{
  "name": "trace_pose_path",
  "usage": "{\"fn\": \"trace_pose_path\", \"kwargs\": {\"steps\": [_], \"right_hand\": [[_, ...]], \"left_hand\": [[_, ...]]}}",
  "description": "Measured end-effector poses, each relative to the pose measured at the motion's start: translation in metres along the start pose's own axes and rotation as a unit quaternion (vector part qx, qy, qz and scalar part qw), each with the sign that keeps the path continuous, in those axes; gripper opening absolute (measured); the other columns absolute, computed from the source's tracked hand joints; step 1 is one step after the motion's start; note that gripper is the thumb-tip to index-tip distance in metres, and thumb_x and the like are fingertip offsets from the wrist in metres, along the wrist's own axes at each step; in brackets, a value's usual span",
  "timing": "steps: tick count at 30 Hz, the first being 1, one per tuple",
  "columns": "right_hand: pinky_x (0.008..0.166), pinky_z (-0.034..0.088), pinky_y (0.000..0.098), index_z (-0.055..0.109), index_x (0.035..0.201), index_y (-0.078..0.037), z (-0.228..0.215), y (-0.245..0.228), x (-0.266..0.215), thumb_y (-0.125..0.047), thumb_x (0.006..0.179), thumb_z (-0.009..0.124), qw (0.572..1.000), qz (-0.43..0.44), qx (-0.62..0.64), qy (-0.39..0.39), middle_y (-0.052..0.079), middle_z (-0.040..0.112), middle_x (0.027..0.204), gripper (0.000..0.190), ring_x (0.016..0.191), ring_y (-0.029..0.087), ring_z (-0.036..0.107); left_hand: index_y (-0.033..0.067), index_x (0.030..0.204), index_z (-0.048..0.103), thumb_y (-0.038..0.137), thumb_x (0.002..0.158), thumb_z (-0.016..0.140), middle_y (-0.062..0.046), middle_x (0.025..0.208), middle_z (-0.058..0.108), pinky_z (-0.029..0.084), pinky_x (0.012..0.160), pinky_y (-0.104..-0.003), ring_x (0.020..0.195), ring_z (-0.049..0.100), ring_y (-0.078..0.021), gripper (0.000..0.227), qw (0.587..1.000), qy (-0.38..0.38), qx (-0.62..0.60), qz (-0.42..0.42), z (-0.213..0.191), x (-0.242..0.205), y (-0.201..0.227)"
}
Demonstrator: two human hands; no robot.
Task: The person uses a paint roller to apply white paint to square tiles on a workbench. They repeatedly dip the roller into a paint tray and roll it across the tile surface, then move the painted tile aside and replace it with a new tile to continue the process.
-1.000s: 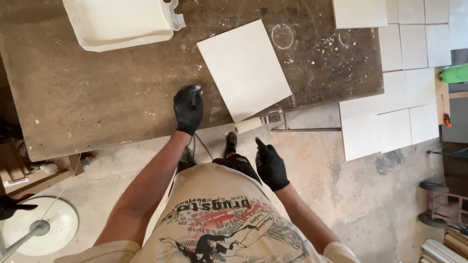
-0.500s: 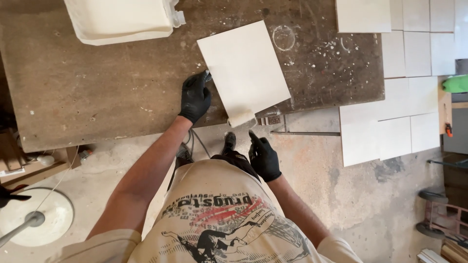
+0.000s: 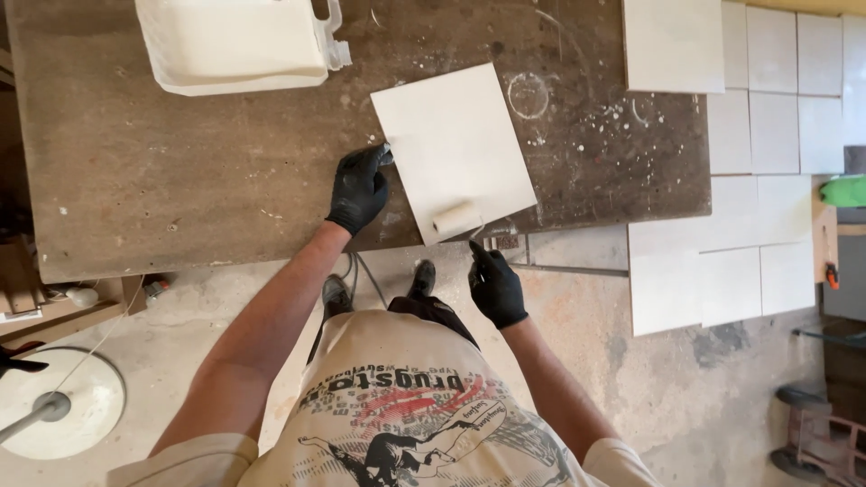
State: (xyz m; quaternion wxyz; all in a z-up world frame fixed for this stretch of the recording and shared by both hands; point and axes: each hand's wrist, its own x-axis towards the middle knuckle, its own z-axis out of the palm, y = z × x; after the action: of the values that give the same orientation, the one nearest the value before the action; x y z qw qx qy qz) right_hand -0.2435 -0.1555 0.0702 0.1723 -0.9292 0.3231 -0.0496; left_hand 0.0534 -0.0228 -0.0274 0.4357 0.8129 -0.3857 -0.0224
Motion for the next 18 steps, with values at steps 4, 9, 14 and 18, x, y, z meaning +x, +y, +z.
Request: {"fn": "trace_pose_path", "kwargs": {"steps": [4,9,14,18], "right_hand": [[0.068,0.061,0.047,0.062,0.138,-0.035,0.031,-0.021,0.074,-0.02,0.087,0.064,0.996,-0.079,-0.012,0.037,0.005,0.066,0.09,0.053,0.083,0.033,0.072],[0.07,0.062,0.0509,0.062,0.138,-0.024,0.062,-0.055,0.194,-0.024,0.089,0.06,0.983,-0.167,0.038,0.06,0.013,0.066,0.093,0.049,0.088,0.04,0.071],[0.09,0.062,0.0436,0.063,0.134,-0.035,0.066,-0.079,0.266,-0.028,0.092,0.054,0.995,-0.074,0.062,-0.011,0.001,0.069,0.107,0.044,0.104,0.027,0.072],[0.081,0.064,0.0506,0.062,0.137,-0.03,0.054,-0.06,0.221,-0.024,0.094,0.054,0.991,-0.12,0.034,0.043,0.009,0.068,0.101,0.044,0.095,0.037,0.072]], "left_hand": [[0.0165,0.139,0.063,0.008,0.093,0.054,-0.005,0.12,0.076,0.041,0.115,-0.044,0.114,0.07,-0.027,0.048,1.0,0.007,0.011,-0.015,0.005,-0.003,-0.002],[0.0211,0.12,0.07,0.01,0.09,0.058,0.0,0.107,0.078,0.047,0.11,-0.039,0.105,0.073,-0.0204,0.034,0.996,0.085,0.029,0.016,0.008,-0.001,-0.003],[0.0204,0.116,0.072,0.012,0.085,0.062,-0.001,0.101,0.079,0.05,0.106,-0.038,0.1,0.075,-0.0214,0.033,0.991,0.109,0.056,0.045,0.013,-0.001,-0.011],[0.0181,0.116,0.073,0.011,0.087,0.061,-0.002,0.102,0.079,0.05,0.106,-0.038,0.102,0.074,-0.022,0.032,0.992,0.109,0.045,0.045,0.004,0.0,-0.002]]}}
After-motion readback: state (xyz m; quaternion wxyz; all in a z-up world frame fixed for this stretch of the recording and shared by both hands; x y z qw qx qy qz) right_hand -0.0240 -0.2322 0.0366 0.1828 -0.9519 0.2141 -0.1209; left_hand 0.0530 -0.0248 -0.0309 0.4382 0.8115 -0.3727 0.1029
